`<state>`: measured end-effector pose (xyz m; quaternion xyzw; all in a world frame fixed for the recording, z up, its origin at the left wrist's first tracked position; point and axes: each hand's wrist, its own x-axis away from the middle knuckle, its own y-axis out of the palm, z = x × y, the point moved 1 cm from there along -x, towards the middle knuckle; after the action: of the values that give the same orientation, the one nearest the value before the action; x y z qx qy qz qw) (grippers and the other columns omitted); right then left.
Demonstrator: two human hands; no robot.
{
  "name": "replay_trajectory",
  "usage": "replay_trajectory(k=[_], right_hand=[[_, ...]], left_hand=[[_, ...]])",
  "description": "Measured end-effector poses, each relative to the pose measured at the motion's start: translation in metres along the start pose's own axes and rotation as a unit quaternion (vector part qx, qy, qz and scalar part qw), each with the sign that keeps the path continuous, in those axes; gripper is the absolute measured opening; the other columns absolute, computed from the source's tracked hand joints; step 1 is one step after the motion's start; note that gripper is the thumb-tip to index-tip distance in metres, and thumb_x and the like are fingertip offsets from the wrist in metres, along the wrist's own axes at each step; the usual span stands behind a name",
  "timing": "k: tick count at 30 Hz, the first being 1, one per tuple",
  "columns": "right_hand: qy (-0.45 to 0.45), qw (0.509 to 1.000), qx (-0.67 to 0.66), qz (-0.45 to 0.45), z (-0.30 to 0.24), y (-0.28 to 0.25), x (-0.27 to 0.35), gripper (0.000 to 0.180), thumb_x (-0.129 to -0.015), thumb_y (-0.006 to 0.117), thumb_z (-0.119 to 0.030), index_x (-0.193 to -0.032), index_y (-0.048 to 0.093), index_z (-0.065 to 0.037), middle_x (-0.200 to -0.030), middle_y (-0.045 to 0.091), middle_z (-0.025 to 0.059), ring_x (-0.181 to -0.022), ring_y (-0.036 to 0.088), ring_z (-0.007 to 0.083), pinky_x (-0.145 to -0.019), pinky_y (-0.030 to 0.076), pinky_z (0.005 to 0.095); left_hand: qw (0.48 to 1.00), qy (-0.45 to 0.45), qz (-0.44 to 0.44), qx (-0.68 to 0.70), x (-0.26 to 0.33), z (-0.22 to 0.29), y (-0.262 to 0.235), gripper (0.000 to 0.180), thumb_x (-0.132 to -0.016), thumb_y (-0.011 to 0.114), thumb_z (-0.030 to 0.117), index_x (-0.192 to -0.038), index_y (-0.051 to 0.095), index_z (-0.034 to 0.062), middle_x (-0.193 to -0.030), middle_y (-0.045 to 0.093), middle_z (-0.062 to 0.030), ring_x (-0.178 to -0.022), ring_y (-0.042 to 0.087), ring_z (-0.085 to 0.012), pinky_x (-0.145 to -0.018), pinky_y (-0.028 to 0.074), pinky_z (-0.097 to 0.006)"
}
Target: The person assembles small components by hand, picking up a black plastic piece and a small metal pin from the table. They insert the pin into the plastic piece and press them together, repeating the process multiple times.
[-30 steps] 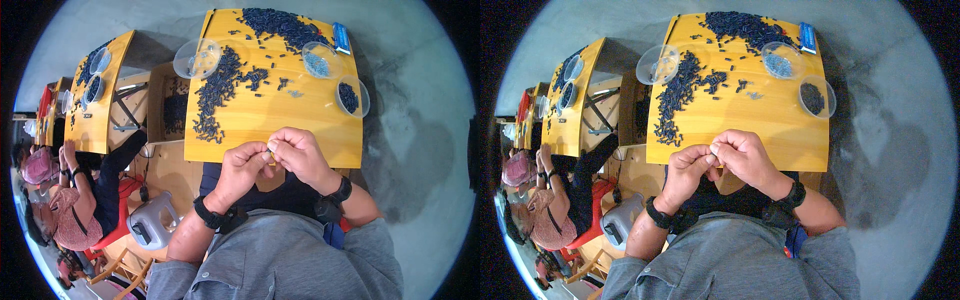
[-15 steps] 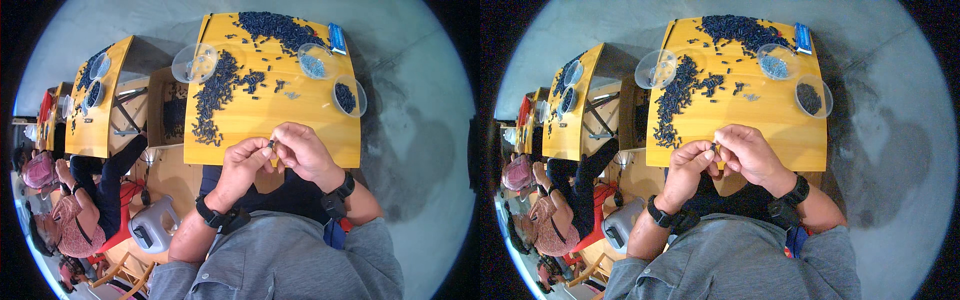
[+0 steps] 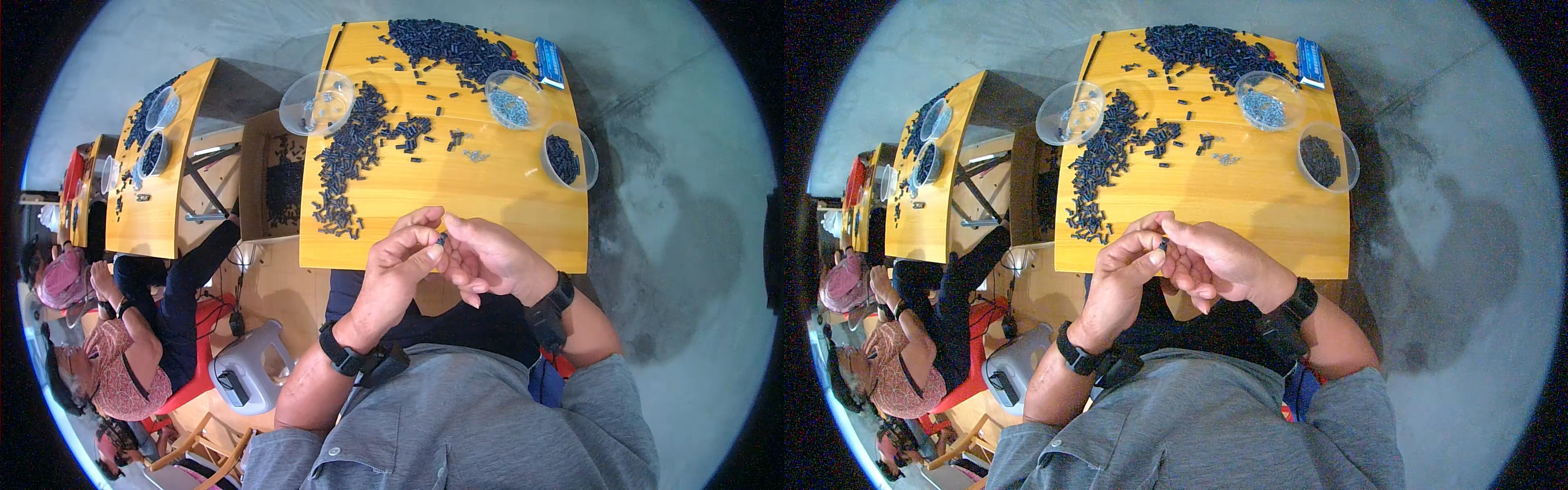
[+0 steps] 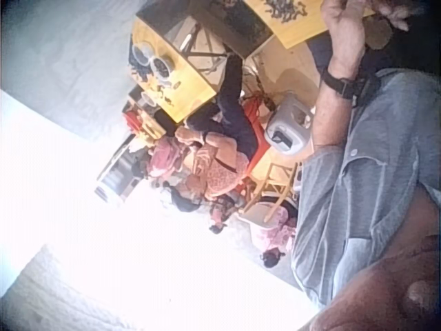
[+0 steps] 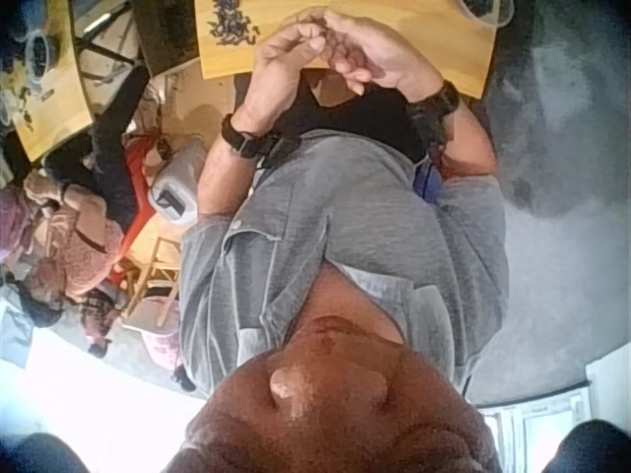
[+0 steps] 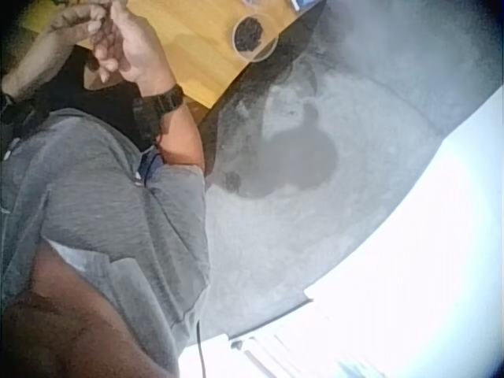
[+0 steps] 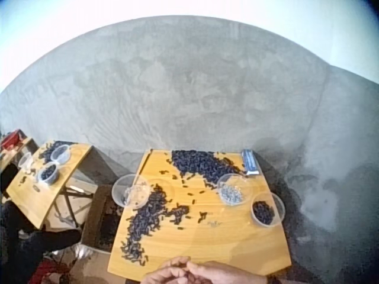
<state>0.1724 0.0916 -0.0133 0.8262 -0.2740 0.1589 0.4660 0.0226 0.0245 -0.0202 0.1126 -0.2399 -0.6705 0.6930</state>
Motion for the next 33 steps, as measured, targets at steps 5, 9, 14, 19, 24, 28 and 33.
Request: replay_trajectory(k=[5,9,14,19,24,28,33], right_hand=[[0.018,0.999,-0.032,-0.017,0.006,-0.002,-0.003,0.055,-0.095,0.040,-0.049,-0.073,0.054,-0.001,-0.048,0.049,0.0022,-0.031,0.043,0.0081,-0.030,0.044,0.0275],[0.029,0.999,-0.014,-0.016,0.007,-0.003,-0.003,0.054,-0.095,0.041,-0.049,-0.072,0.053,-0.001,-0.047,0.047,0.0015,-0.030,0.041,0.0080,-0.030,0.044,0.0276],[0.033,0.999,0.003,-0.021,0.006,0.000,0.001,0.053,-0.095,0.040,-0.048,-0.072,0.051,-0.002,-0.047,0.044,0.0006,-0.030,0.038,0.0067,-0.031,0.044,0.0258],[0.003,0.997,0.081,-0.009,0.002,0.010,0.004,0.049,-0.095,0.040,-0.046,-0.078,0.054,-0.002,-0.048,0.040,-0.0019,-0.031,0.037,0.0050,-0.032,0.043,0.0245],[-0.020,0.997,0.074,-0.008,0.004,0.014,0.002,0.043,-0.096,0.039,-0.038,-0.098,0.060,-0.001,-0.046,0.036,-0.0043,-0.031,0.035,0.0049,-0.033,0.043,0.0249],[-0.035,0.999,0.019,0.028,0.013,0.019,-0.002,0.038,-0.095,0.042,-0.037,-0.078,0.054,-0.005,-0.044,0.030,-0.0055,-0.030,0.033,0.0050,-0.035,0.045,0.0273],[-0.019,0.994,-0.101,0.043,0.036,0.019,-0.019,0.039,-0.092,0.047,-0.040,-0.067,0.044,-0.010,-0.044,0.029,-0.0053,-0.030,0.031,0.0055,-0.037,0.046,0.0302]], left_hand=[[0.998,-0.024,-0.034,-0.047,-0.001,-0.003,-0.004,0.009,-0.087,0.054,0.003,-0.083,0.062,0.0010,-0.131,0.047,-0.0110,-0.106,0.052,-0.0165,-0.083,0.045,-0.029],[0.994,0.020,-0.053,-0.095,-0.001,-0.004,-0.005,0.010,-0.088,0.053,0.003,-0.086,0.062,-0.0002,-0.129,0.048,-0.0119,-0.102,0.054,-0.0158,-0.078,0.047,-0.027],[0.995,-0.078,-0.037,-0.041,0.003,0.010,0.002,0.009,-0.089,0.055,0.000,-0.089,0.064,-0.0031,-0.100,0.063,-0.0099,-0.104,0.056,-0.0173,-0.093,0.040,-0.031],[0.991,-0.018,-0.097,-0.094,0.001,0.004,-0.007,0.017,-0.089,0.053,0.000,-0.102,0.064,-0.0031,-0.116,0.060,-0.0153,-0.106,0.056,-0.0181,-0.098,0.040,-0.036],[0.992,-0.009,-0.078,-0.095,0.001,0.009,-0.001,0.016,-0.088,0.054,-0.002,-0.100,0.065,-0.0030,-0.120,0.059,-0.0167,-0.107,0.057,-0.0207,-0.097,0.041,-0.036],[0.996,-0.036,-0.055,-0.063,0.001,0.005,-0.004,0.017,-0.088,0.054,-0.003,-0.099,0.066,-0.0017,-0.118,0.059,-0.0153,-0.105,0.058,-0.0184,-0.090,0.045,-0.031],[0.992,-0.124,-0.026,-0.020,0.001,0.009,-0.007,0.024,-0.090,0.047,-0.002,-0.109,0.061,-0.0040,-0.115,0.061,-0.0146,-0.079,0.063,-0.0130,-0.068,0.054,-0.026]])
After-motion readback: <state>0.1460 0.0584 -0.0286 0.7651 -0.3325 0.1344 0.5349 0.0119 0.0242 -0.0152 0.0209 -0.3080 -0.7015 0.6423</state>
